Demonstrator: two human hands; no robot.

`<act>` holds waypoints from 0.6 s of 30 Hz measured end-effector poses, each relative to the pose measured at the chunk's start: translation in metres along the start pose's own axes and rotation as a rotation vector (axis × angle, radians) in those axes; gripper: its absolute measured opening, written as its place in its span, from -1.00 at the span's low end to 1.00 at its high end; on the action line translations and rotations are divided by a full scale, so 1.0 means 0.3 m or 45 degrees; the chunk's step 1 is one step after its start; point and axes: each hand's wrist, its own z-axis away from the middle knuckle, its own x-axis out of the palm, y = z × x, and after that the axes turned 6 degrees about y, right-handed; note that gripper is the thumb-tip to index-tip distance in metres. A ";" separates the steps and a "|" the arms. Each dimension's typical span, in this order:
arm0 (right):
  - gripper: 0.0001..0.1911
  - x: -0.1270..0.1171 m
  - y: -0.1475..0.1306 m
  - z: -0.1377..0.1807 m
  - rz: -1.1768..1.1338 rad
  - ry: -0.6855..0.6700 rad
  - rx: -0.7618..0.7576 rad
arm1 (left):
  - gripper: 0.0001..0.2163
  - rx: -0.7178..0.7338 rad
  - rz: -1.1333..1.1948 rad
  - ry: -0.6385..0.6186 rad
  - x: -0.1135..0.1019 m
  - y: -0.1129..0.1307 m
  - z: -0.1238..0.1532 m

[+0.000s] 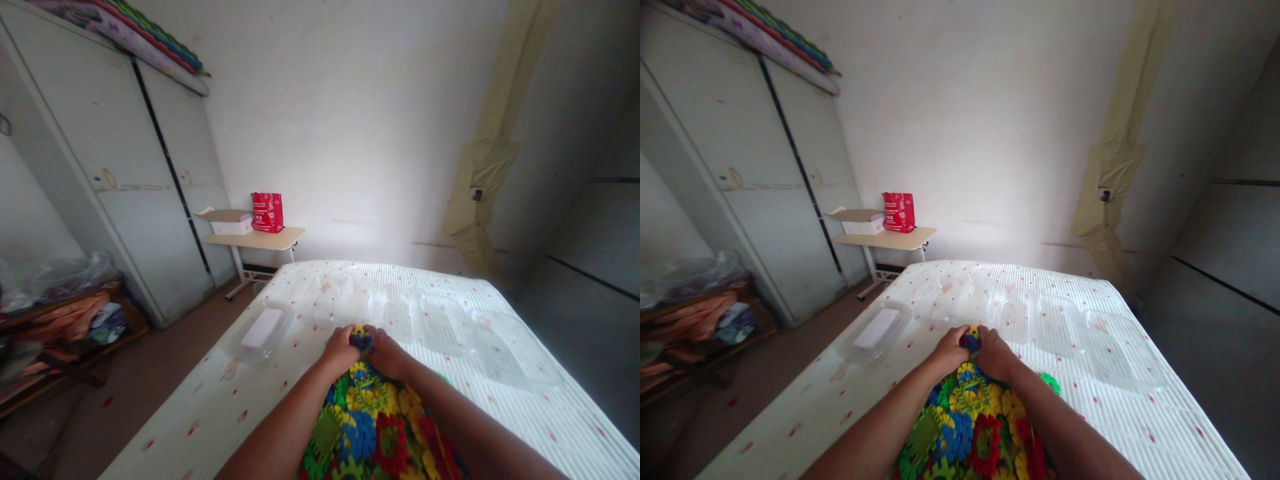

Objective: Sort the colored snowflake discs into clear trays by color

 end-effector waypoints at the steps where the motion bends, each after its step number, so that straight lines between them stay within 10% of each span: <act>1: -0.45 -0.004 0.000 0.003 -0.037 0.009 0.010 | -0.40 -0.024 0.018 0.007 0.003 -0.002 -0.003; 18: -0.40 -0.081 -0.031 0.110 -0.866 0.116 -0.060 | -0.64 -0.125 0.507 -0.116 -0.027 0.033 0.060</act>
